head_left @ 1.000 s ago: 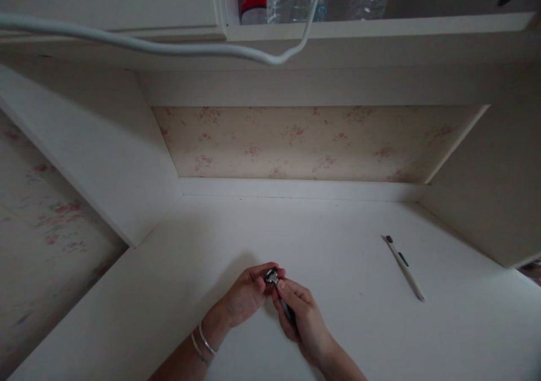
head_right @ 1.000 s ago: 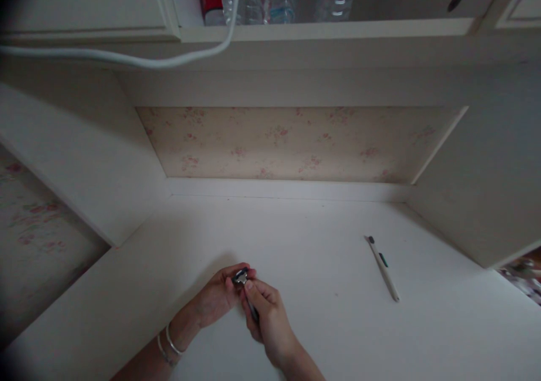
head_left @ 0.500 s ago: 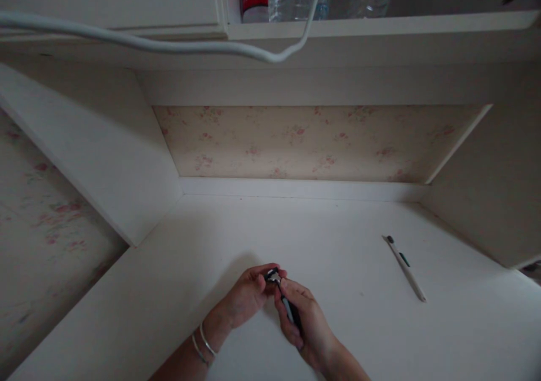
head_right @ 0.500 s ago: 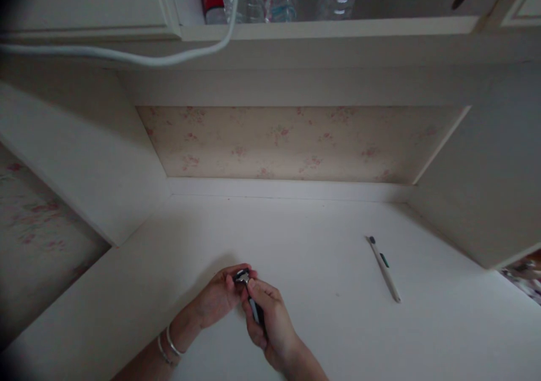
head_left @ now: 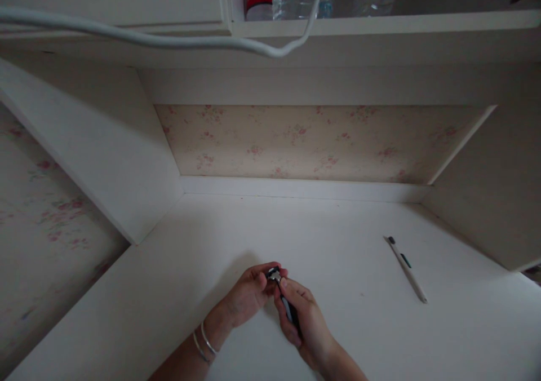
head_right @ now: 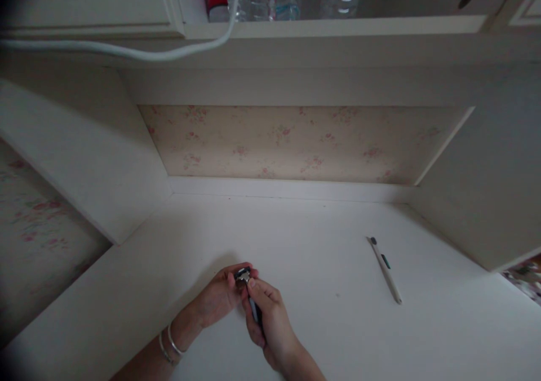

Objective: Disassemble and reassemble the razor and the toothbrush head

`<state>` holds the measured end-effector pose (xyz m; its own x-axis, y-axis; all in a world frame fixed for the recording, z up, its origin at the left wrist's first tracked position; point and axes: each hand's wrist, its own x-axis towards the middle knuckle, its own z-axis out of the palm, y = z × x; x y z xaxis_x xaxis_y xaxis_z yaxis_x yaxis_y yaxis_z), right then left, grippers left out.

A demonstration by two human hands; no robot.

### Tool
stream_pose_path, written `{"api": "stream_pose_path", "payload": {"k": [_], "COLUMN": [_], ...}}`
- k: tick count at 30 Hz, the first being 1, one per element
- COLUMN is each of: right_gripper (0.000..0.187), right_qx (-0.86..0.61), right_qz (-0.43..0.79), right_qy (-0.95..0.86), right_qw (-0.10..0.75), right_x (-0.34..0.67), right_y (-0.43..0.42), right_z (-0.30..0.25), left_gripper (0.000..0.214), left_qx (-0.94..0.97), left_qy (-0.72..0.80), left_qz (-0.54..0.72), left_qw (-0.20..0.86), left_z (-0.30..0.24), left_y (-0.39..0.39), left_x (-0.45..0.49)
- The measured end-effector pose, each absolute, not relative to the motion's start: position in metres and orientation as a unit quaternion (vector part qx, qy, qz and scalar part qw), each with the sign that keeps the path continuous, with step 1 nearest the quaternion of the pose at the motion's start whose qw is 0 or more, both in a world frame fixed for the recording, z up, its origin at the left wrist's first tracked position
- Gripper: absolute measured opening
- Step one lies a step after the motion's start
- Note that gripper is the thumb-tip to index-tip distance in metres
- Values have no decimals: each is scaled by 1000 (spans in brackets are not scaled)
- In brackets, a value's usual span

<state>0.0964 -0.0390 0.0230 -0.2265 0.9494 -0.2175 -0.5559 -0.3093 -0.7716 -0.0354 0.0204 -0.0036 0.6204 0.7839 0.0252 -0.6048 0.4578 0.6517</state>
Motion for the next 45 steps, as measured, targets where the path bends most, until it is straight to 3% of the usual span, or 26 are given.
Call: {"api": "stream_pose_path", "payload": {"k": [13, 26, 45], "right_gripper": [38, 43, 40], "right_qx": [-363, -404, -348], "right_qz": [699, 705, 730], "right_qy": [-328, -345, -364], "right_qw": [522, 470, 462], "right_x": [96, 105, 107], "right_y": [-37, -35, -38], "right_z": [23, 27, 23], "left_gripper": [37, 39, 46], "left_qx": [324, 356, 429], "left_qy": [144, 159, 168], "left_qz": [421, 396, 353], "left_qw": [835, 831, 815], "left_z": [-5, -7, 5], "left_y": [22, 27, 28], "left_x": [-35, -40, -51]}}
